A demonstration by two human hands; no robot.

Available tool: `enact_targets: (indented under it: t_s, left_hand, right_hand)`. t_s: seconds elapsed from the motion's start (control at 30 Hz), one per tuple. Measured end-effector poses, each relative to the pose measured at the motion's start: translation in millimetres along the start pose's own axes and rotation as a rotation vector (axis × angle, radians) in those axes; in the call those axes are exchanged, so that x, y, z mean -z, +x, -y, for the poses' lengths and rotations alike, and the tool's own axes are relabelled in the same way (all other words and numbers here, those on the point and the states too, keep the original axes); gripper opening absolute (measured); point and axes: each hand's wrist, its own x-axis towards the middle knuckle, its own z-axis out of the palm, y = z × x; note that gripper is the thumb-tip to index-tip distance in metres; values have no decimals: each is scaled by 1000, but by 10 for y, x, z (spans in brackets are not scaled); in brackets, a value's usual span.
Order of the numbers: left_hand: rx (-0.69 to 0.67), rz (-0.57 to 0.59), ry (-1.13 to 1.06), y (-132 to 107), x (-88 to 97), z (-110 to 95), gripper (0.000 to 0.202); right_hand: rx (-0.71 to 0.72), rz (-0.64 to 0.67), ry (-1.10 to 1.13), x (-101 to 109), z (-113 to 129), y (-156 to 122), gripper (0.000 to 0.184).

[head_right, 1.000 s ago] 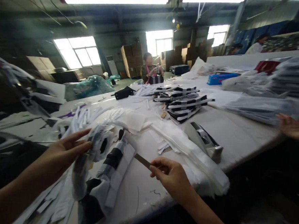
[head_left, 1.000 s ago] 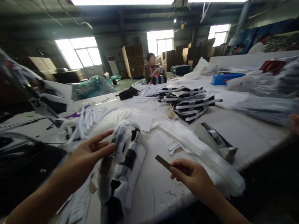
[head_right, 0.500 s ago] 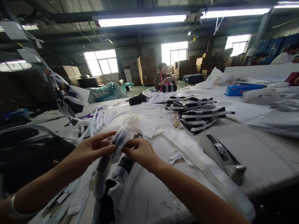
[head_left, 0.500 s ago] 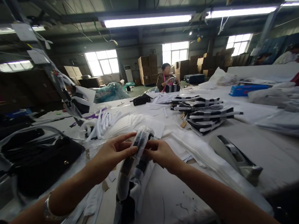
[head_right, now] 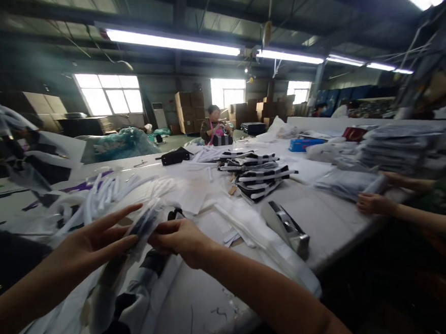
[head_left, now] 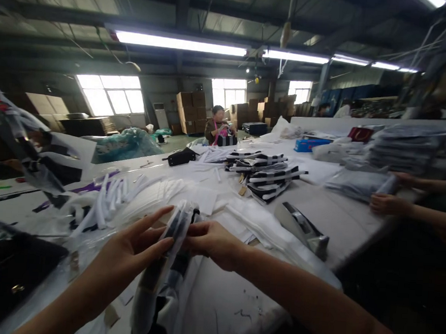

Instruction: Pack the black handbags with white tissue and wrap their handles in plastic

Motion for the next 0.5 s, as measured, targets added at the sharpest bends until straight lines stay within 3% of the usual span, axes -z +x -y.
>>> enact_targets:
  t_s: [0.07, 0.2, 0.27, 0.37, 0.5]
  left_hand:
    - [-20, 0, 6, 12, 8, 16, 87]
    - [-59, 155, 53, 2, 57, 6, 81]
    - [-90, 180, 101, -12, 72, -11, 74]
    - [-146, 109, 235, -33, 64, -38, 66]
    - [-246, 21, 375, -45, 44, -34, 55]
  right_hand:
    - [-16, -13, 27, -31, 28, 4, 39]
    - [-51, 43, 97, -91, 124, -116, 26]
    - [-47, 80, 127, -99, 171, -180, 20]
    - [-31, 90, 142, -113, 215, -229, 20]
    - [16, 43, -4, -154, 201, -212, 37]
